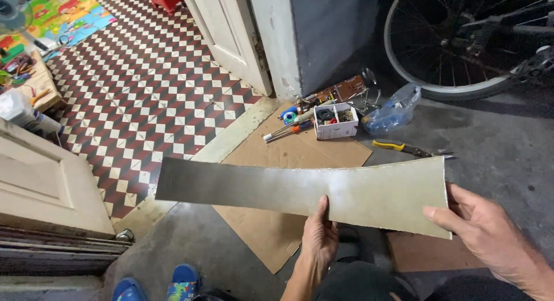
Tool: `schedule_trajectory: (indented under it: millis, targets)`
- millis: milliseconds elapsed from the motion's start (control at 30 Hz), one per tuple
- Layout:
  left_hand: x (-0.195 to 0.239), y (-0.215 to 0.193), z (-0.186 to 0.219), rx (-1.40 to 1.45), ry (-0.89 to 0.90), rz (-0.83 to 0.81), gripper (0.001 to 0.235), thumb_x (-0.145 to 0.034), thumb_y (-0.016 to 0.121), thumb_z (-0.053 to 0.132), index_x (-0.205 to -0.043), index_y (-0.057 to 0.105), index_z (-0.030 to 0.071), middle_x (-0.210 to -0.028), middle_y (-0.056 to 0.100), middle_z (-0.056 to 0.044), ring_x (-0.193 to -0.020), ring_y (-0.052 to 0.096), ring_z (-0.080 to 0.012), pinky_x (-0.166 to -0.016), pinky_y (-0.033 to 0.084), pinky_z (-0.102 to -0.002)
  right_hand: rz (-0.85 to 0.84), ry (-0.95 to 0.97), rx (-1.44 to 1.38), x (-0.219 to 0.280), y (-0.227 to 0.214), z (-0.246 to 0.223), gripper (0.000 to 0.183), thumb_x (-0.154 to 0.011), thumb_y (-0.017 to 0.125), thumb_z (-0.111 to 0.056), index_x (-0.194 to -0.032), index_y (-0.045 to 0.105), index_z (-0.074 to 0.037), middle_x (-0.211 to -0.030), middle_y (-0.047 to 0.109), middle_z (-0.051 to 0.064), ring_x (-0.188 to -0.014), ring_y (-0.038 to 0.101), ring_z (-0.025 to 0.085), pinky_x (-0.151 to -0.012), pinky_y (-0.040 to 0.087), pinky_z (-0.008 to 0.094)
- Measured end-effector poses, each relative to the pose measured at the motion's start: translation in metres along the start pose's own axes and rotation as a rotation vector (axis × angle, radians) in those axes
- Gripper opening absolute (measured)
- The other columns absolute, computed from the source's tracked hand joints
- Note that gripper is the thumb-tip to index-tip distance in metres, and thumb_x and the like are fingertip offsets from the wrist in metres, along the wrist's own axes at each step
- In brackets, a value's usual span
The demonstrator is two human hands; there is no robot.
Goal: The person holds a long, flat metal sheet over a wooden block and repeatedly strikes it with a hammer. They then lift the sheet to inspect it before placing it back down and continuing to hammer it.
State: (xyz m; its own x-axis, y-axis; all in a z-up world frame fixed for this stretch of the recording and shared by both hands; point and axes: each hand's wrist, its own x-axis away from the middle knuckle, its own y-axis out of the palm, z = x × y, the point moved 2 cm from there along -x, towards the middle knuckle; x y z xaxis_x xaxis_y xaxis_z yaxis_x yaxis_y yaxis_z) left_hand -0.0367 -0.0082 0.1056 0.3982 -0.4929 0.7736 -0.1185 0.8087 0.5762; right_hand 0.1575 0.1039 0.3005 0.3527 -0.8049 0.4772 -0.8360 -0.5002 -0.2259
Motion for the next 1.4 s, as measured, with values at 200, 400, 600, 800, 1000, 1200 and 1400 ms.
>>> schedule_trajectory:
  millis: [200, 400, 600, 800, 1000, 1200, 1400]
  targets:
    - [-0.013, -0.010, -0.006, -0.037, -0.025, -0.046, 0.032, -0.093, 0.090, 0.022, -0.121, 0.078, 0.011, -0.106, 0.085, -0.006, -0.082, 0.078, -0.0189, -0.053, 0.059, -0.025, 0.036, 0.092, 0.019, 0.017, 0.009, -0.024, 0.060, -0.098, 0.064, 0.001, -0.158, 0.067, -0.004, -0.157, 0.078, 0.006, -0.143, 0.068, 0.018, -0.123, 0.050, 0.038]
    - [-0.021, -0.021, -0.006, 0.003, -0.051, -0.068, 0.026, -0.095, 0.089, 0.020, -0.118, 0.080, 0.012, -0.108, 0.088, -0.007, -0.086, 0.082, -0.0184, -0.050, 0.059, -0.025, 0.013, -0.001, -0.016, -0.008, 0.005, 0.014, 0.062, -0.094, 0.066, 0.013, -0.155, 0.068, 0.004, -0.152, 0.077, 0.011, -0.133, 0.065, 0.022, -0.116, 0.049, 0.040]
    - [-0.037, -0.038, -0.007, -0.033, -0.095, -0.059, 0.020, -0.099, 0.088, 0.028, -0.113, 0.084, 0.015, -0.109, 0.088, -0.001, -0.096, 0.082, -0.0138, -0.068, 0.063, -0.026, 0.072, 0.053, 0.026, 0.002, 0.014, 0.003, 0.058, -0.102, 0.061, 0.012, -0.159, 0.064, 0.001, -0.155, 0.074, 0.011, -0.137, 0.063, 0.026, -0.117, 0.048, 0.044]
    - [-0.030, -0.037, -0.006, -0.013, -0.085, -0.065, 0.022, -0.103, 0.084, 0.026, -0.116, 0.080, 0.010, -0.110, 0.088, -0.006, -0.089, 0.081, -0.0168, -0.058, 0.059, -0.026, 0.085, 0.082, 0.023, 0.001, 0.015, 0.000, 0.055, -0.105, 0.061, 0.006, -0.160, 0.065, 0.000, -0.153, 0.074, 0.012, -0.135, 0.063, 0.029, -0.107, 0.047, 0.049]
    - [-0.042, -0.044, -0.010, 0.047, -0.068, -0.101, 0.017, -0.100, 0.086, 0.020, -0.114, 0.080, 0.011, -0.103, 0.087, -0.006, -0.080, 0.079, -0.0177, -0.054, 0.060, -0.027, 0.079, 0.039, 0.020, -0.004, 0.009, 0.010, 0.046, -0.103, 0.065, 0.006, -0.148, 0.076, 0.006, -0.141, 0.080, 0.017, -0.123, 0.066, 0.029, -0.103, 0.047, 0.045]
    - [-0.014, -0.021, -0.002, -0.072, -0.063, -0.008, 0.037, -0.089, 0.093, 0.017, -0.121, 0.079, 0.007, -0.112, 0.085, -0.005, -0.096, 0.079, -0.0162, -0.068, 0.064, -0.025, -0.030, 0.070, -0.042, -0.008, 0.007, 0.009, 0.061, -0.096, 0.064, 0.011, -0.156, 0.069, 0.002, -0.155, 0.078, 0.010, -0.135, 0.067, 0.023, -0.119, 0.049, 0.040]
    - [0.004, -0.003, -0.006, -0.144, -0.005, 0.134, 0.062, -0.080, 0.095, 0.021, -0.137, 0.077, 0.004, -0.129, 0.083, -0.004, -0.110, 0.070, -0.0199, -0.080, 0.047, -0.029, -0.161, -0.011, 0.058, -0.024, -0.012, 0.021, 0.064, -0.090, 0.073, -0.006, -0.154, 0.076, -0.003, -0.155, 0.085, 0.001, -0.138, 0.073, 0.013, -0.118, 0.052, 0.035]
